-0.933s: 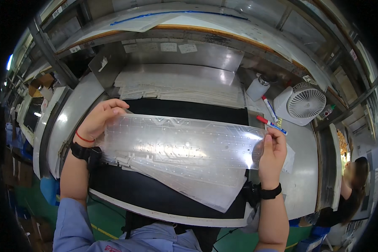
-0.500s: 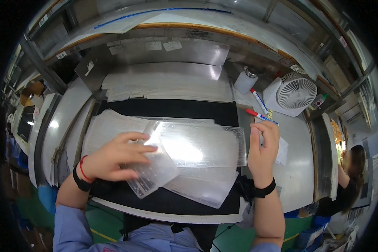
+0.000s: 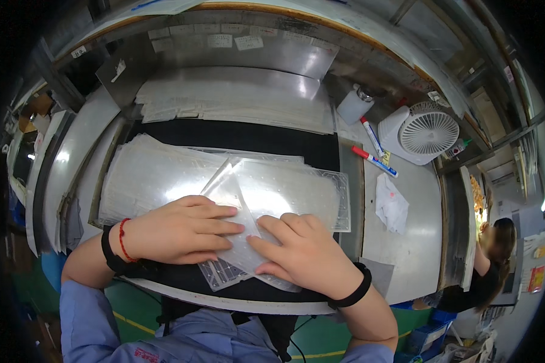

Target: Inspecting and stacking thin transparent plastic sheets, likely for keyboard or electronics manufacturing.

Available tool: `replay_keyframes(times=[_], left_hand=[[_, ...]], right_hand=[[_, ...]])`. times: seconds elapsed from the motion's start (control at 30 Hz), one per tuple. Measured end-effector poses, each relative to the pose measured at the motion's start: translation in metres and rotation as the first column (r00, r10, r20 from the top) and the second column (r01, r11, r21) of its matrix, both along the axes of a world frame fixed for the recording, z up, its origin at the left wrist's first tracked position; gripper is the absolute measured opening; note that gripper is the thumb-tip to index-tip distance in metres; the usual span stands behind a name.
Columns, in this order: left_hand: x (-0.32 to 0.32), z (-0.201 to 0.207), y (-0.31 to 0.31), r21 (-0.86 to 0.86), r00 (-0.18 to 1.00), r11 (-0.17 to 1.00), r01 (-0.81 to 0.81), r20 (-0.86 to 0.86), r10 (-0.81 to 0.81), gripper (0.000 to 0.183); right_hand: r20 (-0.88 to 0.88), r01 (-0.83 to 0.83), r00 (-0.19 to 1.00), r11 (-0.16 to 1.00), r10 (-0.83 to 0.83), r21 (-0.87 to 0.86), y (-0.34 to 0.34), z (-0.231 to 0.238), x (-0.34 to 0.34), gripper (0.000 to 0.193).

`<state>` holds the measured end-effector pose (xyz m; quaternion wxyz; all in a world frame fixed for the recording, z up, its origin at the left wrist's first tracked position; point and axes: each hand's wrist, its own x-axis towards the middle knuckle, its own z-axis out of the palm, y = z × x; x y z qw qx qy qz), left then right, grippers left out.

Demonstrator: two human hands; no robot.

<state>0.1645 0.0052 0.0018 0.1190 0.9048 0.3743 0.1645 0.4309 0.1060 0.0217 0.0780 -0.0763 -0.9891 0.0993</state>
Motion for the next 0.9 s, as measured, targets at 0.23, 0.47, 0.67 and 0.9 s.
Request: replay_keyframes(times=[0.23, 0.47, 0.67, 0.9], left_hand=[[0.0037, -0.0016, 0.0015, -0.023, 1.000, 1.000, 0.013, 0.001, -0.013, 0.027], [0.0021, -0.0023, 0.0016, -0.026, 1.000, 0.999, 0.021, 0.007, -0.021, 0.029], [0.0019, -0.0029, 0.0018, -0.037, 1.000, 0.999, 0.018, 0.010, -0.017, 0.029], [0.0015, -0.0013, 0.0019, -0.043, 1.000, 0.999, 0.020, 0.015, -0.019, 0.028]], right_hand=[[0.045, 0.013, 0.999, 0.997, -0.017, 0.081, -0.0023, 0.0006, 0.0009, 0.048], [0.017, 0.023, 1.000, 0.991, -0.025, 0.133, -0.0029, 0.0002, 0.0024, 0.049], [0.014, 0.023, 1.000, 0.989, -0.026, 0.148, -0.0038, 0.0006, 0.0023, 0.050], [0.020, 0.026, 0.999, 0.984, -0.030, 0.177, -0.0055, 0.0013, 0.0029, 0.051]])
